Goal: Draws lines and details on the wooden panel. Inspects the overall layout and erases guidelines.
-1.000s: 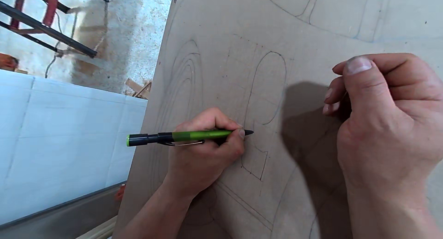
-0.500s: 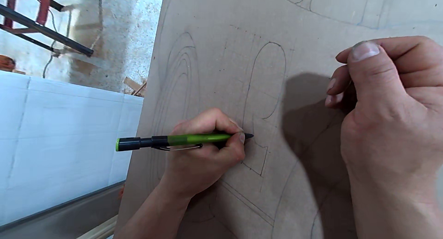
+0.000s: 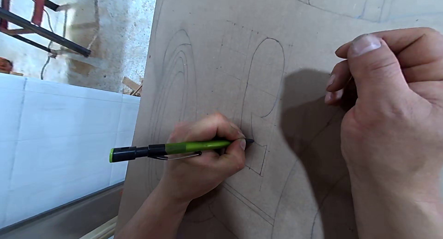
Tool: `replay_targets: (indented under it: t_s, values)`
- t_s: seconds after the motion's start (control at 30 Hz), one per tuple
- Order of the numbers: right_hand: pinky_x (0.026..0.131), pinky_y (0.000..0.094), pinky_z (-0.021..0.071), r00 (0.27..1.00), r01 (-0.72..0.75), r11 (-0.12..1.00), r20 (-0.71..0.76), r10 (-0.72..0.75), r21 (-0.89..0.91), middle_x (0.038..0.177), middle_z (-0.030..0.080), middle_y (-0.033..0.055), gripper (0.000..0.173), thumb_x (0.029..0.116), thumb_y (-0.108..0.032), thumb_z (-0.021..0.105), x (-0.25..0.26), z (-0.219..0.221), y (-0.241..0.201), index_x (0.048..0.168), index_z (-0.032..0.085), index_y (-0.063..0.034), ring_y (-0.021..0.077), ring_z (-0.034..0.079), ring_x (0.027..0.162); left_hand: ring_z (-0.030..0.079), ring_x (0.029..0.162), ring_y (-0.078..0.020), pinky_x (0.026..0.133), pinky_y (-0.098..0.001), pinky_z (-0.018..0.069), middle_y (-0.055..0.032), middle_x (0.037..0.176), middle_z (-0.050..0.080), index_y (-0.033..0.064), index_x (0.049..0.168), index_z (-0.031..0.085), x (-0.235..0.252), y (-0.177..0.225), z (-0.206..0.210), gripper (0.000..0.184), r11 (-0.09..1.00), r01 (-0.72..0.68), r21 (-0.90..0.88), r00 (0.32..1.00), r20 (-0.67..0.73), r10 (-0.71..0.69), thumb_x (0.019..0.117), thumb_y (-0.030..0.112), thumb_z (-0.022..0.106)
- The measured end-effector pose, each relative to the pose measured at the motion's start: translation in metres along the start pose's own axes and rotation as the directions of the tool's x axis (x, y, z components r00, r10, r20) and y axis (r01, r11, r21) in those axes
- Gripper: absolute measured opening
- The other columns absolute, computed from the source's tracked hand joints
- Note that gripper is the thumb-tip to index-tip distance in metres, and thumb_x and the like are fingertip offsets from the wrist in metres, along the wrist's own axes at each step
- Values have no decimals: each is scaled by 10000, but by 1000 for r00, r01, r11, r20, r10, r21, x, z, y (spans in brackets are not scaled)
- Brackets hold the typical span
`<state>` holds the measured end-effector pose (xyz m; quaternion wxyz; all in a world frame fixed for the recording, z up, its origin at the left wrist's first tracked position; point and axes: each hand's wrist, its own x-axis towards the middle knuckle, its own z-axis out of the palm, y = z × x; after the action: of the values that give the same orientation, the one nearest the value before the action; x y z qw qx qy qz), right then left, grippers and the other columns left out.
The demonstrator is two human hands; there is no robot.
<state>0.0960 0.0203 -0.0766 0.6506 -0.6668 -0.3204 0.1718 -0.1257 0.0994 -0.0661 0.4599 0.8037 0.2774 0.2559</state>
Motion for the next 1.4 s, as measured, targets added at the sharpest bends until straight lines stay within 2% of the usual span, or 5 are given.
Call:
replay_targets:
  t_s: [0.3,0.43,0.63,1.2,1.4]
  values:
    - [553,229,558,1000,1,1000,12,0,-14,766,641,-56,150,1080,-174,524,0,-1,0,1018,642,-105,74,634,633,658,678,-74,575,-210,560,47,782,691,136,838,680,1,-2,-3,65,999,3,-52,1000,23,-2,834,96,731]
    - [542,221,557,1000,30,1000,-8,-30,-5,771,651,-53,136,1068,-157,543,1,2,0,999,643,-96,63,635,628,632,596,-114,507,-234,548,-19,793,689,112,902,681,6,-3,-3,57,982,89,-165,989,-103,-107,895,120,737]
    - [528,214,547,1000,4,1000,-14,-4,-28,761,653,-52,137,1059,-170,561,-1,-2,-3,1005,667,-103,59,630,623,647,577,-124,476,-241,554,-21,794,709,136,913,679,10,5,16,54,981,185,-58,946,-260,-194,891,117,724]
    - [519,207,540,998,-54,994,-31,52,-91,778,661,-62,156,1064,-210,551,-3,0,-7,1031,677,-126,49,636,630,662,551,-136,460,-263,581,-24,759,709,129,919,698,2,12,39,70,976,209,-58,880,-424,-213,876,116,752]
    - [517,191,528,998,-54,993,-27,51,-104,778,652,-66,167,1071,-210,537,-2,-2,-9,1043,677,-123,40,629,630,657,546,-128,462,-255,572,-13,749,710,135,901,708,3,10,42,58,980,197,-21,895,-405,-188,871,138,757]
